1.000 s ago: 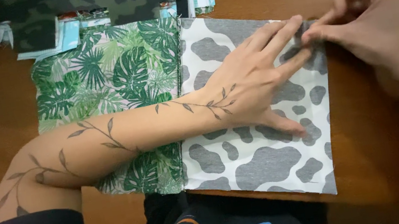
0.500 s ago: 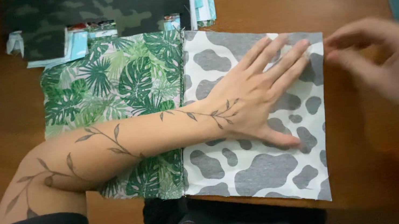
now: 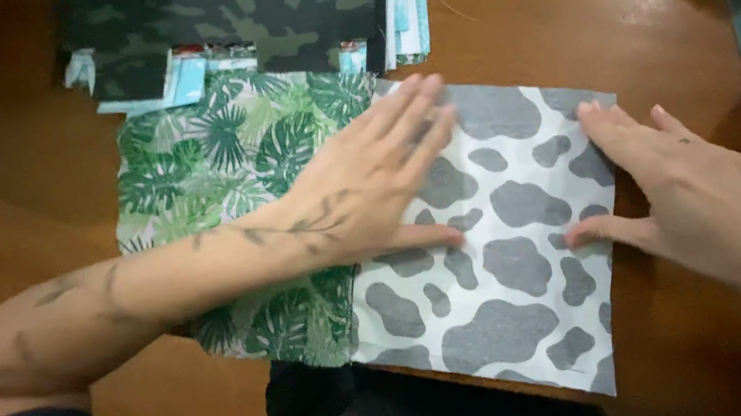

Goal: The person aligns two patterned fabric pieces on a wooden table and secures them with metal pins. They smooth the fabric, fold edges, and place pins along the seam to hold the layers together.

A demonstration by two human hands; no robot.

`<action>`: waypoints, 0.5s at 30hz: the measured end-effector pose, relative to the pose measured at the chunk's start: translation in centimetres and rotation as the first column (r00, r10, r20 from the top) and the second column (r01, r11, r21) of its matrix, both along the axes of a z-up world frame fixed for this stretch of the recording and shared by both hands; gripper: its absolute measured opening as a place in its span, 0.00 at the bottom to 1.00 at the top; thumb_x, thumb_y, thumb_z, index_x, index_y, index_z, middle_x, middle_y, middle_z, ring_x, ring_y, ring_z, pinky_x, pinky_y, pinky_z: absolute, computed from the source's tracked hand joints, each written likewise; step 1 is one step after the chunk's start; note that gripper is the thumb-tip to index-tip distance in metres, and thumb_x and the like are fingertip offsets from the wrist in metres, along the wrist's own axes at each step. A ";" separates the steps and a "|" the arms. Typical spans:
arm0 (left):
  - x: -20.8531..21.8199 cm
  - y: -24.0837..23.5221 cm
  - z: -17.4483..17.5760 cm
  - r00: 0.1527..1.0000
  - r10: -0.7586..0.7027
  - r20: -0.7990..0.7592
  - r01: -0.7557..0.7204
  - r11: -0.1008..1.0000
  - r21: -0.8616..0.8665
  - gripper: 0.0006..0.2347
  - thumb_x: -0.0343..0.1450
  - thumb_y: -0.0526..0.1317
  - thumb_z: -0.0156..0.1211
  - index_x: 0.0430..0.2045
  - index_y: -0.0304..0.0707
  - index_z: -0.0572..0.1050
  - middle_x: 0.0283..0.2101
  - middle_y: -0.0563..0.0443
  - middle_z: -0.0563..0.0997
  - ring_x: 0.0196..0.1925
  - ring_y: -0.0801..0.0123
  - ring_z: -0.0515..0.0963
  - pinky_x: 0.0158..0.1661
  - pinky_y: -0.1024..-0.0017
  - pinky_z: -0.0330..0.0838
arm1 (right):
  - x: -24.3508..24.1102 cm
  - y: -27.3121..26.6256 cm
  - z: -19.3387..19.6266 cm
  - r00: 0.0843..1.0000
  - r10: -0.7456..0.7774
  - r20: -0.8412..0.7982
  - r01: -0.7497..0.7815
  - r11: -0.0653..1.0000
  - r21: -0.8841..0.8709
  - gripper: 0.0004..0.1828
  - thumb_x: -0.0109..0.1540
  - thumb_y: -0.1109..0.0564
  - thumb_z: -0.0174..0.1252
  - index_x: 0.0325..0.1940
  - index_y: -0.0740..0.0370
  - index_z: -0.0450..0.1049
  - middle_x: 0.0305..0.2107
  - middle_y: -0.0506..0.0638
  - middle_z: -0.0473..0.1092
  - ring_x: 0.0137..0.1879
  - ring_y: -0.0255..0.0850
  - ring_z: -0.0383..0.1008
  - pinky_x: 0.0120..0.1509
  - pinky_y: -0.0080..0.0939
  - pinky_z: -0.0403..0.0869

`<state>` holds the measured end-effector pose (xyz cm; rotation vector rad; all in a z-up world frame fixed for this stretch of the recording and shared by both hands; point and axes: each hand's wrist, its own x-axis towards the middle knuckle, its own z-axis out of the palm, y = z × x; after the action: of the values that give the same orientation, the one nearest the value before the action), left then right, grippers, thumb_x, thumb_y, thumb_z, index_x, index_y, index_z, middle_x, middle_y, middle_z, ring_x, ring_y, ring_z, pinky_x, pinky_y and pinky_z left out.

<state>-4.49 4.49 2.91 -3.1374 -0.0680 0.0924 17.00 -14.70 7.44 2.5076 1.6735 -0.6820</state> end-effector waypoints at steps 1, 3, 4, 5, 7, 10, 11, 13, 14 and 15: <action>-0.6 0.6 0.0 0.999 0.007 0.046 -0.009 0.999 0.043 0.45 0.72 0.74 0.24 0.69 0.26 0.49 0.73 0.29 0.48 0.76 0.48 0.46 0.71 0.60 0.41 | 0.0 0.0 0.2 1.000 0.006 0.009 -0.006 1.000 -0.007 0.54 0.43 0.32 0.70 0.68 0.48 0.57 0.72 0.41 0.54 0.75 0.67 0.51 0.66 0.69 0.66; -0.7 1.1 0.2 0.994 -0.015 0.112 0.012 1.000 0.024 0.39 0.73 0.68 0.37 0.63 0.26 0.59 0.69 0.31 0.59 0.71 0.49 0.58 0.66 0.61 0.54 | 0.8 -1.3 -1.0 0.994 0.090 0.068 -0.096 0.992 0.079 0.56 0.41 0.30 0.71 0.68 0.50 0.60 0.67 0.44 0.61 0.70 0.63 0.59 0.69 0.64 0.64; -0.9 1.2 0.2 0.983 -0.029 0.179 0.028 1.000 0.006 0.32 0.74 0.62 0.49 0.57 0.26 0.69 0.64 0.33 0.70 0.66 0.50 0.70 0.60 0.62 0.68 | 1.0 -2.0 -1.7 0.976 0.173 0.135 -0.194 0.968 0.159 0.58 0.39 0.29 0.71 0.68 0.52 0.64 0.61 0.47 0.68 0.65 0.60 0.67 0.72 0.60 0.63; -0.7 1.0 0.0 0.983 -0.029 0.179 0.029 1.000 0.005 0.32 0.74 0.62 0.49 0.57 0.26 0.69 0.64 0.33 0.70 0.66 0.50 0.70 0.60 0.62 0.68 | 0.3 -1.7 -0.6 0.976 0.172 0.135 -0.193 0.968 0.158 0.58 0.39 0.29 0.71 0.68 0.52 0.64 0.61 0.47 0.68 0.65 0.60 0.67 0.72 0.60 0.63; -0.1 0.8 -0.1 0.965 -0.080 0.249 0.111 0.988 -0.111 0.10 0.70 0.43 0.62 0.34 0.35 0.75 0.42 0.48 0.75 0.36 0.57 0.78 0.30 0.60 0.75 | -1.0 -1.0 1.6 0.975 -0.010 0.222 0.079 0.950 -0.302 0.41 0.51 0.25 0.58 0.66 0.31 0.62 0.52 0.38 0.75 0.85 0.47 0.49 0.54 0.62 0.81; 1.4 0.2 2.9 0.998 0.063 -0.017 -0.064 0.916 -0.396 0.11 0.76 0.36 0.52 0.23 0.39 0.78 0.30 0.50 0.80 0.32 0.65 0.80 0.31 0.67 0.78 | 1.8 -2.7 -1.5 0.969 0.030 0.244 -0.062 0.990 0.124 0.11 0.55 0.38 0.63 0.38 0.37 0.82 0.35 0.35 0.81 0.59 0.37 0.77 0.71 0.39 0.70; 1.9 0.8 2.6 0.998 0.061 -0.017 -0.062 0.916 -0.397 0.11 0.76 0.36 0.52 0.23 0.39 0.78 0.30 0.50 0.80 0.32 0.65 0.80 0.31 0.67 0.78 | 1.7 -2.5 -1.1 0.969 0.028 0.243 -0.060 0.991 0.123 0.11 0.55 0.38 0.63 0.38 0.37 0.82 0.35 0.35 0.81 0.59 0.37 0.77 0.71 0.39 0.70; 2.9 2.1 2.0 0.999 0.039 0.032 -0.024 0.921 -0.388 0.05 0.65 0.43 0.72 0.27 0.46 0.84 0.34 0.51 0.82 0.40 0.62 0.79 0.32 0.62 0.77 | 1.7 -1.9 -0.4 0.995 -0.010 0.102 -0.014 0.974 0.225 0.08 0.53 0.45 0.70 0.33 0.45 0.83 0.30 0.38 0.78 0.36 0.35 0.76 0.42 0.38 0.71; 3.1 2.4 2.1 0.999 0.038 0.032 -0.023 0.921 -0.388 0.05 0.65 0.43 0.72 0.27 0.46 0.84 0.34 0.51 0.82 0.40 0.62 0.79 0.32 0.62 0.77 | 2.4 -2.0 -1.1 0.995 -0.011 0.103 -0.013 0.974 0.225 0.08 0.53 0.45 0.70 0.33 0.45 0.83 0.30 0.38 0.78 0.36 0.35 0.76 0.42 0.38 0.71; 3.2 2.7 2.3 0.991 0.128 -0.029 -0.130 0.934 -0.333 0.15 0.59 0.51 0.76 0.31 0.47 0.79 0.37 0.50 0.77 0.42 0.56 0.77 0.31 0.55 0.74 | 3.1 -1.9 -1.8 1.000 -0.005 0.010 0.002 0.961 0.277 0.15 0.49 0.45 0.73 0.36 0.48 0.80 0.35 0.43 0.75 0.37 0.37 0.75 0.47 0.37 0.71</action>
<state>-1.26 7.24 5.18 -3.4695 -0.2894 0.1277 20.14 -16.64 5.65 2.6892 1.8797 -0.4610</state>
